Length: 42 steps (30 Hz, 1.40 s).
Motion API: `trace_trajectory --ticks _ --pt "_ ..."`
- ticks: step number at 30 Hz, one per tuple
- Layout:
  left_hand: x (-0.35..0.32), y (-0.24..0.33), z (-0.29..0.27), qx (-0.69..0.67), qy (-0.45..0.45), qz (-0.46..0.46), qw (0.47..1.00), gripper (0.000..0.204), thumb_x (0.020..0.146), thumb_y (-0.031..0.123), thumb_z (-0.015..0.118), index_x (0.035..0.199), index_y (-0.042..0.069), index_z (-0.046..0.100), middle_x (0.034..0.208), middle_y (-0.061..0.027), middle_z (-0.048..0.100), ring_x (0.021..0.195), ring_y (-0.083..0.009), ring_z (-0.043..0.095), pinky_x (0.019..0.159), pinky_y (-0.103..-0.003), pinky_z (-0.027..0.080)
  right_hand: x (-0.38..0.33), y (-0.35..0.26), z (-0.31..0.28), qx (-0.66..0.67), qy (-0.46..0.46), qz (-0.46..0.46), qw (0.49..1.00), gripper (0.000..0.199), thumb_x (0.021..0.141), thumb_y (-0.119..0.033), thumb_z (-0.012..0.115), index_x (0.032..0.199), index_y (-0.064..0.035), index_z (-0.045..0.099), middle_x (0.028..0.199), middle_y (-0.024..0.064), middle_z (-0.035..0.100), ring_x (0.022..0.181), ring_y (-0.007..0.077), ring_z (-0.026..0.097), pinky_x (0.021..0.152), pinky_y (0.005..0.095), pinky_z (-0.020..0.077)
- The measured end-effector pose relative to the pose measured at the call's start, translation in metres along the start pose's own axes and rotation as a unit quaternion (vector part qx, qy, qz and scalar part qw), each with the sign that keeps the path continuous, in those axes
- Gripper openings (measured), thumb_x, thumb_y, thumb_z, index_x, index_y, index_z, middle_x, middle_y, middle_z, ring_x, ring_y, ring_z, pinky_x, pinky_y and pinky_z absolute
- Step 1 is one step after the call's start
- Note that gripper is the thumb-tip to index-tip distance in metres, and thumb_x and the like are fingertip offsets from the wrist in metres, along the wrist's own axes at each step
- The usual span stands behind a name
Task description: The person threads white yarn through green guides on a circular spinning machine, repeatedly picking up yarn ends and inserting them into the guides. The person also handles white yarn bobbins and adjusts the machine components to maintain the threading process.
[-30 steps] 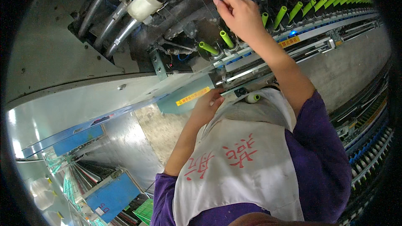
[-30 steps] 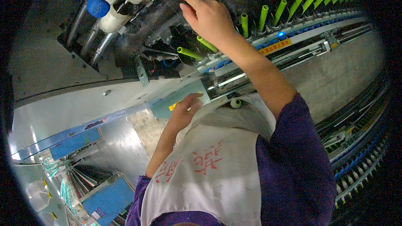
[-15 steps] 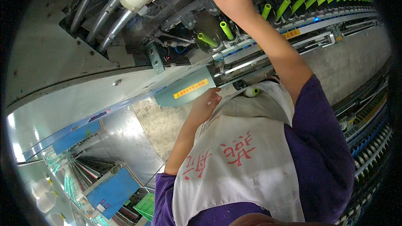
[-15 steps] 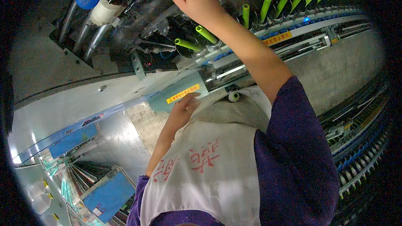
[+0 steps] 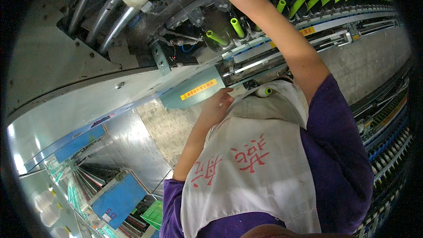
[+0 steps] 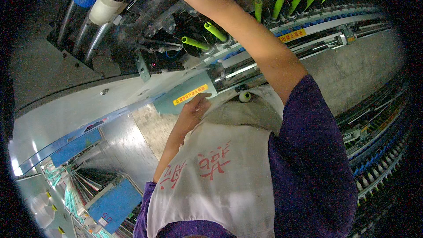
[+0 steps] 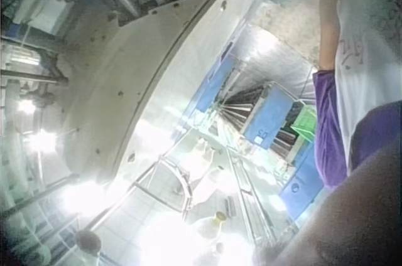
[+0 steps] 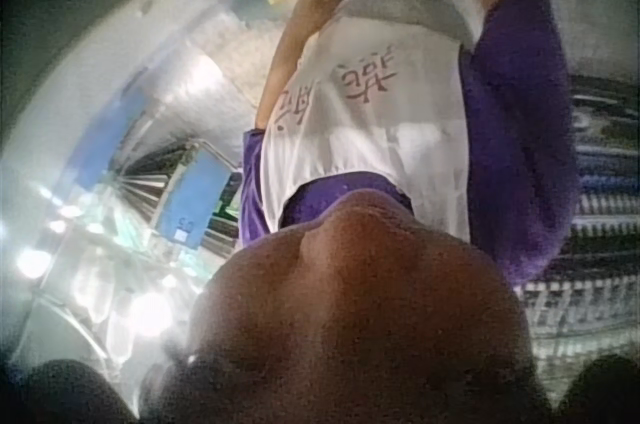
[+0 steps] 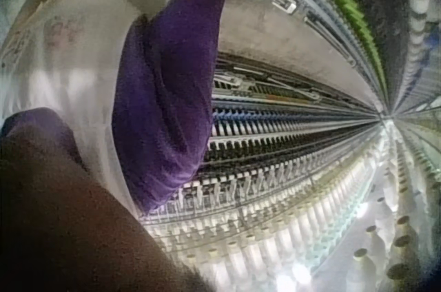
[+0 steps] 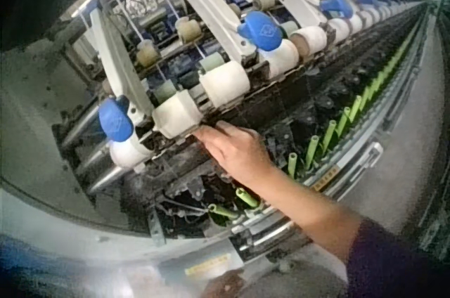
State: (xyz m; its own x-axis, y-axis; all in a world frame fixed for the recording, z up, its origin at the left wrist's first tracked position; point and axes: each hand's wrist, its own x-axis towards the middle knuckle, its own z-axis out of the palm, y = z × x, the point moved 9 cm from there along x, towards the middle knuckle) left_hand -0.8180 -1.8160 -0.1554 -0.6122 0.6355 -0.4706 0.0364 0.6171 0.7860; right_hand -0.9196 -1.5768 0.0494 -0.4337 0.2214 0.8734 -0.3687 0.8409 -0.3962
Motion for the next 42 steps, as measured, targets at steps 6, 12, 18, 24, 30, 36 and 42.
trace_trajectory --ticks 6,12,18,24,30,36,42 --pt "0.013 0.024 -0.016 0.013 0.024 0.002 1.0 0.026 0.086 0.016 0.057 0.109 0.002 0.055 0.093 -0.012 0.062 0.085 -0.0199 0.06 0.076 -0.029 0.046 0.002 -0.003 -0.003 0.007 0.031 0.006 0.999 0.011 0.076 -0.007 0.065 0.087 -0.0048 0.063 0.081 0.0115 0.063 0.066 0.0286 0.062 0.056 0.0336 0.0517" --pt "0.047 0.126 -0.079 -0.063 0.173 0.175 0.967 0.022 0.087 0.008 0.056 0.108 0.0 0.057 0.105 -0.0065 0.06 0.096 -0.0117 0.054 0.085 -0.026 0.042 -0.001 0.004 -0.002 0.041 0.08 0.076 0.993 0.009 0.076 -0.008 0.066 0.083 -0.0023 0.063 0.079 0.0129 0.064 0.067 0.0294 0.062 0.057 0.0346 0.0507" --pt "0.075 0.209 -0.124 -0.126 0.304 0.308 0.893 0.028 0.085 0.004 0.052 0.113 -0.002 0.053 0.106 -0.0114 0.057 0.096 -0.016 0.056 0.086 -0.028 0.044 -0.001 0.006 -0.001 0.04 0.095 0.113 0.988 0.009 0.079 -0.012 0.063 0.083 -0.0039 0.06 0.077 0.0133 0.063 0.067 0.0315 0.062 0.056 0.0376 0.0491" --pt "0.102 0.214 -0.128 -0.296 0.298 0.33 0.846 0.024 0.087 0.004 0.051 0.109 -0.004 0.053 0.104 -0.0103 0.058 0.095 -0.0163 0.055 0.086 -0.027 0.043 -0.004 0.009 0.007 -0.04 0.046 0.117 0.991 0.011 0.084 -0.017 0.057 0.086 -0.0077 0.053 0.074 0.0129 0.061 0.066 0.0333 0.059 0.055 0.0415 0.0467" --pt "0.108 0.212 -0.126 -0.313 0.304 0.331 0.837 0.021 0.087 0.003 0.05 0.107 -0.004 0.054 0.101 -0.0099 0.059 0.093 -0.0147 0.055 0.084 -0.026 0.044 -0.01 0.016 0.011 -0.043 0.051 0.133 0.989 0.011 0.086 -0.017 0.054 0.09 -0.0074 0.051 0.076 0.0133 0.059 0.069 0.0344 0.058 0.058 0.0425 0.0458" --pt "0.106 0.218 -0.12 -0.298 0.305 0.332 0.841 0.021 0.086 0.002 0.049 0.106 -0.004 0.054 0.101 -0.0094 0.059 0.092 -0.0146 0.055 0.084 -0.025 0.043 -0.011 0.021 0.014 -0.024 0.073 0.153 0.985 0.012 0.087 -0.018 0.052 0.09 -0.0059 0.05 0.077 0.0139 0.057 0.071 0.0355 0.056 0.06 0.0432 0.0446" --pt "0.11 0.217 -0.12 -0.327 0.279 0.33 0.84 0.023 0.086 0.002 0.049 0.108 -0.004 0.052 0.102 -0.0093 0.057 0.094 -0.0157 0.054 0.085 -0.026 0.042 -0.011 0.027 0.006 -0.003 0.088 0.199 0.976 0.012 0.087 -0.015 0.051 0.089 -0.0038 0.048 0.076 0.0155 0.056 0.071 0.0372 0.055 0.06 0.0434 0.0439"
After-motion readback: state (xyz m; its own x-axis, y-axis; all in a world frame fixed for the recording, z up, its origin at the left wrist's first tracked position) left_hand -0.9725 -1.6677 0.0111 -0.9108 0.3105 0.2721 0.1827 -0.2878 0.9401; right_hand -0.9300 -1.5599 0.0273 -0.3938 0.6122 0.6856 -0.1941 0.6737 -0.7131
